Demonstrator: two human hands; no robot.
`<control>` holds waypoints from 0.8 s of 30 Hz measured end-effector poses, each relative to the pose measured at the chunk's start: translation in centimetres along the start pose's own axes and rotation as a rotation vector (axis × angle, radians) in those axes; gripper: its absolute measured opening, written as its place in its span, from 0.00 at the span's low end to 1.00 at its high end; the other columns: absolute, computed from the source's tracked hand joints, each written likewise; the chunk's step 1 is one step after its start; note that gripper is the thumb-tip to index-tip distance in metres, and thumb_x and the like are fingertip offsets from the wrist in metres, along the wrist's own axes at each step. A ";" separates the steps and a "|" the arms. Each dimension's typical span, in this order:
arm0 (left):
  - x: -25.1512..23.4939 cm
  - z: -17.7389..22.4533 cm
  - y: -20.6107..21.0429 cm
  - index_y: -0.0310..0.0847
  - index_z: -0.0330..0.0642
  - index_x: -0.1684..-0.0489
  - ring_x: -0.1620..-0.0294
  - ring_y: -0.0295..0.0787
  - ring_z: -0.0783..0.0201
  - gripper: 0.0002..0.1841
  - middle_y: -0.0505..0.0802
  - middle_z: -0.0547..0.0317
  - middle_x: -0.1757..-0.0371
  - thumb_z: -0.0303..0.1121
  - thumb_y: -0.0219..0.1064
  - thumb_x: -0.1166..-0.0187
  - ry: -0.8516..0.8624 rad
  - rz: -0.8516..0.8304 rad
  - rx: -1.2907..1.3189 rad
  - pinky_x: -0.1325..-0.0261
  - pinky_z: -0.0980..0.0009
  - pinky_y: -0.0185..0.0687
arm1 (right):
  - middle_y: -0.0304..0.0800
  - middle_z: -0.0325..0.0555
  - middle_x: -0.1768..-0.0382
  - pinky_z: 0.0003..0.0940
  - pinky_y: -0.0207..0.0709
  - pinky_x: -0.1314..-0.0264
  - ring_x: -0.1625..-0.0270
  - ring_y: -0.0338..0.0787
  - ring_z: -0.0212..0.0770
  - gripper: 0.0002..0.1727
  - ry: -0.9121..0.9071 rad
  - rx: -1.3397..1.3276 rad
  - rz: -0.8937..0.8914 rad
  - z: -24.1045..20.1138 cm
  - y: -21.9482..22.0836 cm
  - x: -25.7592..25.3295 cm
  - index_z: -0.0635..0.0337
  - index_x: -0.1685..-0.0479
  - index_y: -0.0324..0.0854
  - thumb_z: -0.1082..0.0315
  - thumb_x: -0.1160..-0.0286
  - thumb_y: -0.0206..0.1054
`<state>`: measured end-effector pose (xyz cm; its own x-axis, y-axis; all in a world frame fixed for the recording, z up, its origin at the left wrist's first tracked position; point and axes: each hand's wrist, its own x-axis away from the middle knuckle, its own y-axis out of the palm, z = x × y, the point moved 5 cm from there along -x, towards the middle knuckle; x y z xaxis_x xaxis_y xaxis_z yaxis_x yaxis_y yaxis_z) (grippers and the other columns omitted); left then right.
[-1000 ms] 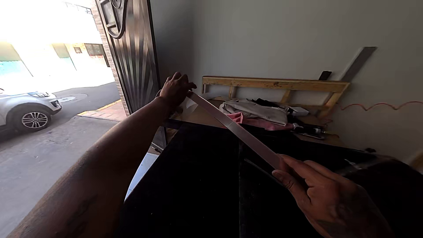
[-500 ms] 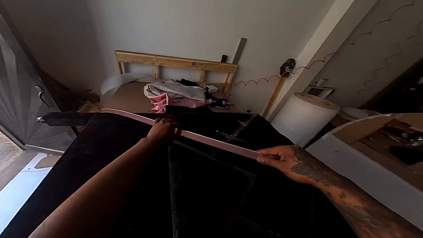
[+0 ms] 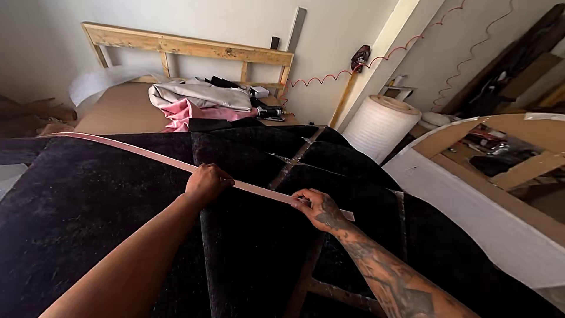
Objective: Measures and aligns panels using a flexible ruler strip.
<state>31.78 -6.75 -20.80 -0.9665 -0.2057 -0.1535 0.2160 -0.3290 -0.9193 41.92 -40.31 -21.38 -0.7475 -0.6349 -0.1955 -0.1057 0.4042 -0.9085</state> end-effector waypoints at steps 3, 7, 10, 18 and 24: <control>-1.2 1.5 0.3 0.97 0.70 0.54 0.37 0.89 0.53 0.15 0.96 0.63 0.47 0.61 0.73 0.27 -0.088 -0.095 -0.054 0.37 0.40 0.85 | 0.90 0.37 0.56 0.41 0.87 0.47 0.54 0.90 0.35 0.15 -0.125 -0.004 0.041 -1.4 0.8 -0.9 0.40 0.41 0.91 0.50 0.19 0.69; -2.6 1.9 1.0 0.96 0.66 0.60 0.41 0.92 0.50 0.17 0.97 0.61 0.52 0.63 0.73 0.30 -0.171 -0.182 -0.161 0.41 0.36 0.84 | 0.87 0.37 0.37 0.43 0.78 0.28 0.32 0.82 0.41 0.17 -0.216 0.150 0.031 -1.8 -2.1 0.3 0.35 0.37 0.92 0.55 0.23 0.70; -2.5 2.7 0.8 0.96 0.63 0.58 0.40 0.91 0.46 0.16 0.96 0.55 0.50 0.59 0.73 0.29 -0.253 -0.216 -0.217 0.43 0.34 0.84 | 0.93 0.35 0.50 0.48 0.86 0.43 0.48 0.91 0.39 0.10 -0.020 0.339 -0.094 1.4 -5.3 1.7 0.36 0.50 0.95 0.56 0.27 0.75; -2.7 4.0 1.1 0.94 0.56 0.66 0.46 0.92 0.41 0.13 0.96 0.50 0.55 0.53 0.72 0.24 -0.246 -0.186 -0.319 0.52 0.34 0.85 | 0.96 0.28 0.54 0.47 0.79 0.38 0.43 0.88 0.38 0.08 0.022 0.389 -0.131 5.3 -4.8 4.0 0.30 0.55 0.96 0.53 0.31 0.77; -2.5 6.9 2.4 0.97 0.72 0.57 0.45 0.93 0.54 0.06 0.97 0.67 0.50 0.49 0.72 0.21 0.081 -0.169 -0.227 0.45 0.41 0.87 | 0.94 0.26 0.55 0.46 0.77 0.42 0.44 0.87 0.37 0.06 0.077 0.472 -0.122 4.8 -4.0 4.0 0.27 0.58 0.96 0.53 0.29 0.74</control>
<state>35.72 -13.41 -20.11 -0.9960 -0.0884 -0.0118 0.0237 -0.1357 -0.9905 42.48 -47.63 -20.35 -0.7965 -0.6011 -0.0651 0.0993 -0.0238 -0.9948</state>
